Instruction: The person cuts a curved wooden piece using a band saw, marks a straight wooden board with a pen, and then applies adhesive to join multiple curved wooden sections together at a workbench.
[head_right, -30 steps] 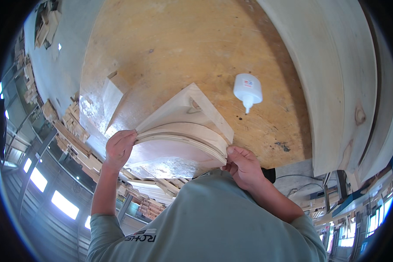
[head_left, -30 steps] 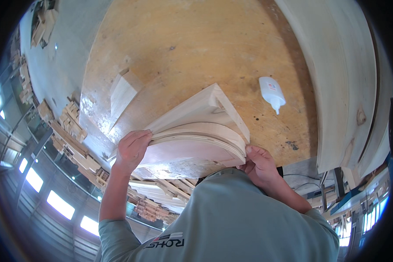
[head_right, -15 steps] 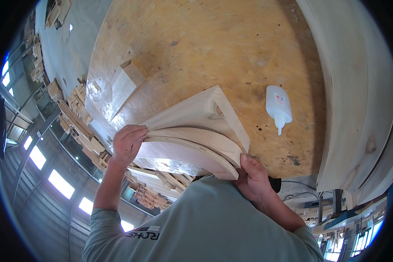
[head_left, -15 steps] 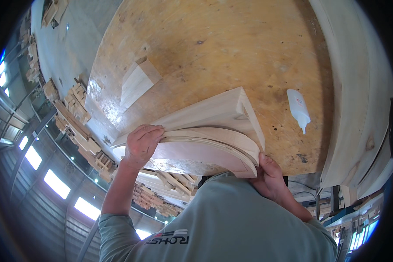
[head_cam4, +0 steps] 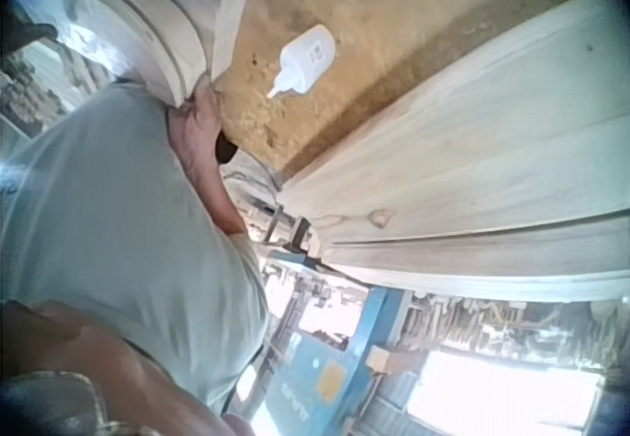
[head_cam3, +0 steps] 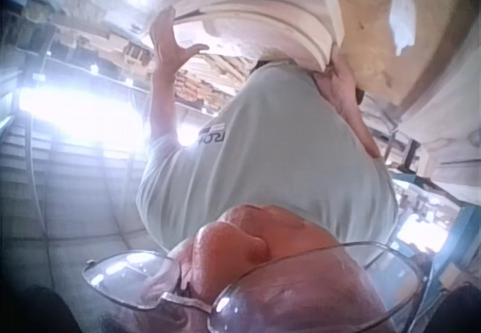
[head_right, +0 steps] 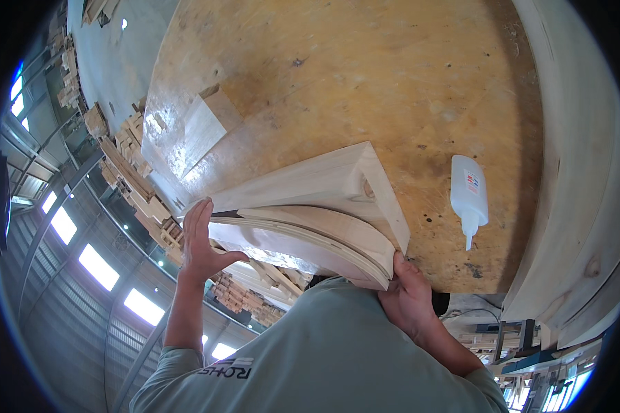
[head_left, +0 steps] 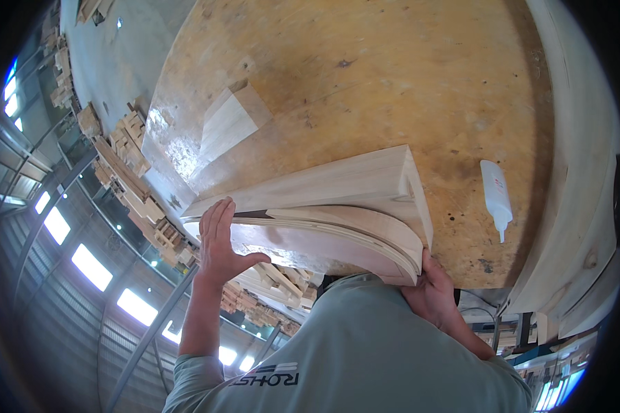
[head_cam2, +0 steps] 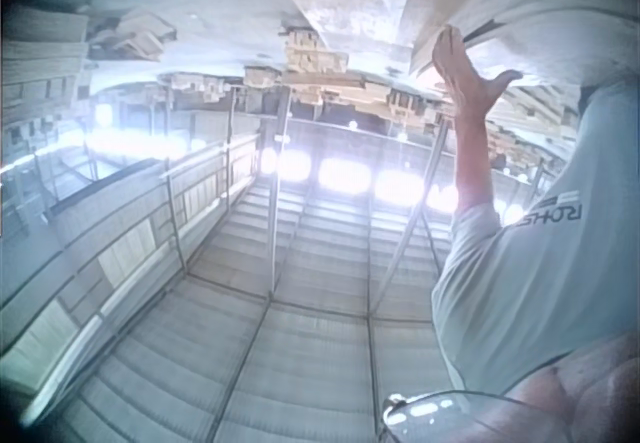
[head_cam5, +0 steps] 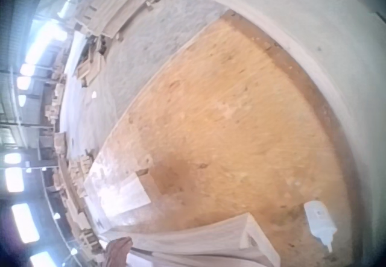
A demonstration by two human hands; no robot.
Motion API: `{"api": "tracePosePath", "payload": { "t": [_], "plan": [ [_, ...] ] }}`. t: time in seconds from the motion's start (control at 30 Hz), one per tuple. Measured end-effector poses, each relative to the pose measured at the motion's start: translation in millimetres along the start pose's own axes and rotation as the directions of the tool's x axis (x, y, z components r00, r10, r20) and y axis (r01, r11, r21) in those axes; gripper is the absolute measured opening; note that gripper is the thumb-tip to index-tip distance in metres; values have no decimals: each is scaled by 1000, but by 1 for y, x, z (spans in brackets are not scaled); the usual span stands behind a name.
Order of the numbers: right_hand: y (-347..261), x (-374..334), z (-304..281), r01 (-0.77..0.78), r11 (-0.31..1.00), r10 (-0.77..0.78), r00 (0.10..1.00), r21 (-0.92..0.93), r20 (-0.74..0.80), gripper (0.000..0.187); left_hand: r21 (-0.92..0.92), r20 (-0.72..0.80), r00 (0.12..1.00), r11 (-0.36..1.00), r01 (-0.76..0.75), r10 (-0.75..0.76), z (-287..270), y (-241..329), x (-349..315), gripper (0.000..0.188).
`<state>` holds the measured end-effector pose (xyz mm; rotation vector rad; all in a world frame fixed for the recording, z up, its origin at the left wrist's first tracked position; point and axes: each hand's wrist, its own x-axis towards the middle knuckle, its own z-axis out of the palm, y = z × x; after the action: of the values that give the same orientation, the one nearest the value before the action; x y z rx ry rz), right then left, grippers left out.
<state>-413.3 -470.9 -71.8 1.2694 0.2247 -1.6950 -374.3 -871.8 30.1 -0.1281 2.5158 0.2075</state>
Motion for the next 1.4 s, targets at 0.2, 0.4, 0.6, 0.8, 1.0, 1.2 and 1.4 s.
{"api": "tracePosePath", "payload": {
  "t": [0.2, 0.4, 0.6, 0.8, 1.0, 1.2, 1.4],
  "plan": [
    [0, 1, -2, 23, 1000, -23, 999, 4, 29, 49, 115, 31, 992, 986, 121, -125, 33, -10, -13, 108],
    [4, 0, -2, 1, 998, -2, 1000, 63, 12, 49, 59, 18, 988, 987, 151, -152, 40, -13, -17, 94],
    [1, 2, 3, 2, 998, -6, 998, 59, 67, 51, 27, -32, 989, 989, 143, -142, 45, -17, -17, 91],
    [5, 2, 0, 14, 998, -16, 999, 59, 33, 52, -26, -9, 978, 978, 208, -208, 40, -12, -20, 91],
    [5, 1, -6, 25, 999, -27, 997, 28, 66, 55, 0, -46, 985, 986, 164, -164, 47, -15, -19, 96],
    [9, 3, -8, 25, 999, -26, 998, 24, 55, 56, 76, -97, 961, 961, 265, -257, 43, -13, -25, 111],
    [8, 3, -7, 46, 999, -47, 997, 6, 65, 54, 138, -21, 932, 922, 362, -362, 50, -41, -47, 129]
  ]
}}
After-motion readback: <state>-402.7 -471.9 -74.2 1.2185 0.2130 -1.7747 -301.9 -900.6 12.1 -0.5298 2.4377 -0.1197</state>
